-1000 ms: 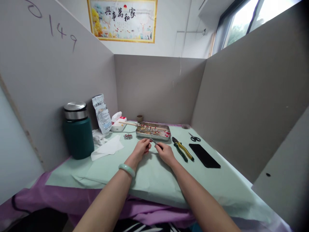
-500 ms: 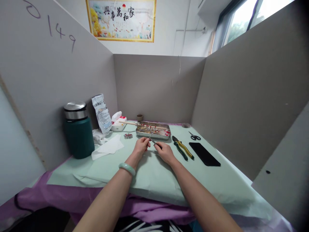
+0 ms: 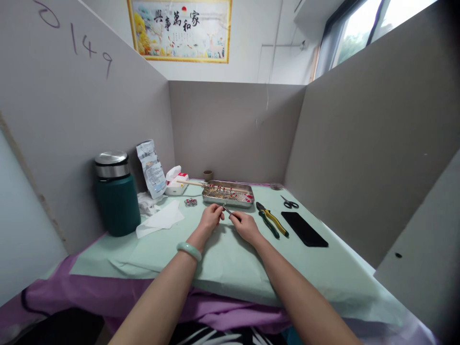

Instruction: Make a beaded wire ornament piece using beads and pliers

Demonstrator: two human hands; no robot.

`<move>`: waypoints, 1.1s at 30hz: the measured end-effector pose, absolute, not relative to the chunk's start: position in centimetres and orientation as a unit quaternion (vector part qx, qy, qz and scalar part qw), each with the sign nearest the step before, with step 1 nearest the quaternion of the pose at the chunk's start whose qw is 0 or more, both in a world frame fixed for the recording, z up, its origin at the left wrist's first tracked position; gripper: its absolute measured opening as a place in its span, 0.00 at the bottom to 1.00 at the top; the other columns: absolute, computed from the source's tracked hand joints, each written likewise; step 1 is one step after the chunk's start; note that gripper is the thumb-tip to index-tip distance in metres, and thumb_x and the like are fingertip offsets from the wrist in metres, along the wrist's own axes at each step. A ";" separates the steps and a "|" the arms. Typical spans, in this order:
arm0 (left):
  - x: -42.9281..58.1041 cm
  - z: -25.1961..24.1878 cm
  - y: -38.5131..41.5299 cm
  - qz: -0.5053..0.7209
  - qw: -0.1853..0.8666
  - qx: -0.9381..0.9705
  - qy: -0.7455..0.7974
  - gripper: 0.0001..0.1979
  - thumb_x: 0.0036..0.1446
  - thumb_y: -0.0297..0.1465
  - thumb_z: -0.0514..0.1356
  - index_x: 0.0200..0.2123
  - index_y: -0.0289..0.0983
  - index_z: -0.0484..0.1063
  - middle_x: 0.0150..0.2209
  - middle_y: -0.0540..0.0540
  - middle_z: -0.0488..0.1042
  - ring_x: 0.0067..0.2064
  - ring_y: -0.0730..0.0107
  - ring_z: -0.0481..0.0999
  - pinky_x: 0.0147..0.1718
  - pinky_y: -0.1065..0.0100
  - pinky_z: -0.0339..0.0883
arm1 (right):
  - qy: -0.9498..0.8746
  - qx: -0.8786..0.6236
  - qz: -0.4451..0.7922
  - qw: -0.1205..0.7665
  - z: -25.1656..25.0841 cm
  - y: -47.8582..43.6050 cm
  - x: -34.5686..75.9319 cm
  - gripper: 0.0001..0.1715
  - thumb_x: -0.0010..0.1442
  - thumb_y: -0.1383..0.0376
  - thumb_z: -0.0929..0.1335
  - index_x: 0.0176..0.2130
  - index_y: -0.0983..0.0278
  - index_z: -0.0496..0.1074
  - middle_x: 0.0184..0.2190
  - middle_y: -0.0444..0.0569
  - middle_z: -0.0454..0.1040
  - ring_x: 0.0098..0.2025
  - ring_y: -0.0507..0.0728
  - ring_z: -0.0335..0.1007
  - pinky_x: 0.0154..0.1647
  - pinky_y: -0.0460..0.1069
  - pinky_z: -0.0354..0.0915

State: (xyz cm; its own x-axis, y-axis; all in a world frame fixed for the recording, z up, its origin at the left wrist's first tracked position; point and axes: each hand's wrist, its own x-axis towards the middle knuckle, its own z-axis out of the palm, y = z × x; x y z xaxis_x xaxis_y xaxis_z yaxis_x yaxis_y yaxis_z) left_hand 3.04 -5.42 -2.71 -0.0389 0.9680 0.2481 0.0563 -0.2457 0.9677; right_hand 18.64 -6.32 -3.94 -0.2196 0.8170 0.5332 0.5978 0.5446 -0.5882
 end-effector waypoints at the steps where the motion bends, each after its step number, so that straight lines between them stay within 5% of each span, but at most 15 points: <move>1: 3.0 -2.7 -5.4 0.553 0.400 0.564 0.465 0.08 0.52 0.34 0.57 0.25 0.36 0.67 0.17 0.54 0.67 0.14 0.80 0.57 0.14 0.75 0.49 | -0.770 -0.461 0.135 0.421 -3.9 -6.3 18.7 0.17 0.60 0.60 0.60 0.30 0.61 0.76 0.26 0.44 0.74 0.29 0.54 0.66 0.31 0.46 0.55; 13: 2.9 -2.0 -6.1 0.526 0.490 0.560 0.412 0.09 0.50 0.37 0.59 0.26 0.36 0.67 0.16 0.55 0.62 0.15 0.81 0.53 0.15 0.75 0.44 | -0.732 -0.446 0.337 0.390 -2.9 -6.3 19.7 0.16 0.54 0.59 0.62 0.30 0.64 0.75 0.16 0.39 0.62 0.21 0.50 0.53 0.23 0.45 0.49; 21: 2.9 -2.9 -5.1 0.527 0.368 0.574 0.507 0.10 0.51 0.32 0.57 0.20 0.36 0.65 0.14 0.54 0.63 0.13 0.80 0.56 0.15 0.73 0.47 | -0.752 -0.475 0.207 0.409 -3.7 -6.2 18.6 0.17 0.56 0.59 0.61 0.25 0.63 0.74 0.21 0.43 0.69 0.27 0.53 0.62 0.28 0.45 0.53; 28: 3.0 -2.4 -5.9 0.533 0.511 0.517 0.432 0.17 0.57 0.41 0.54 0.33 0.31 0.70 0.21 0.49 0.70 0.14 0.82 0.53 0.14 0.74 0.51 | -0.738 -0.485 0.234 0.406 -3.1 -6.3 18.9 0.18 0.55 0.58 0.61 0.28 0.64 0.75 0.21 0.43 0.69 0.26 0.53 0.61 0.28 0.46 0.52; 33: 2.9 -1.9 -6.4 0.522 0.497 0.525 0.452 0.14 0.54 0.38 0.59 0.32 0.31 0.71 0.22 0.49 0.70 0.14 0.83 0.53 0.13 0.74 0.50 | -0.729 -0.503 0.223 0.407 -3.0 -6.3 19.1 0.18 0.55 0.57 0.61 0.26 0.63 0.74 0.21 0.44 0.68 0.27 0.54 0.61 0.28 0.46 0.51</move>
State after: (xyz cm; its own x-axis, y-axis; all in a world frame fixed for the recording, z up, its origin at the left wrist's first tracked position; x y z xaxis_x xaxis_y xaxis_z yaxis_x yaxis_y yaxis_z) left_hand 2.95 -6.41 -1.94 0.0460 0.9940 0.0990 -0.0436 -0.0971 0.9943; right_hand 19.06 -6.28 -3.04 -0.1621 0.9151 0.3693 0.5516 0.3944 -0.7350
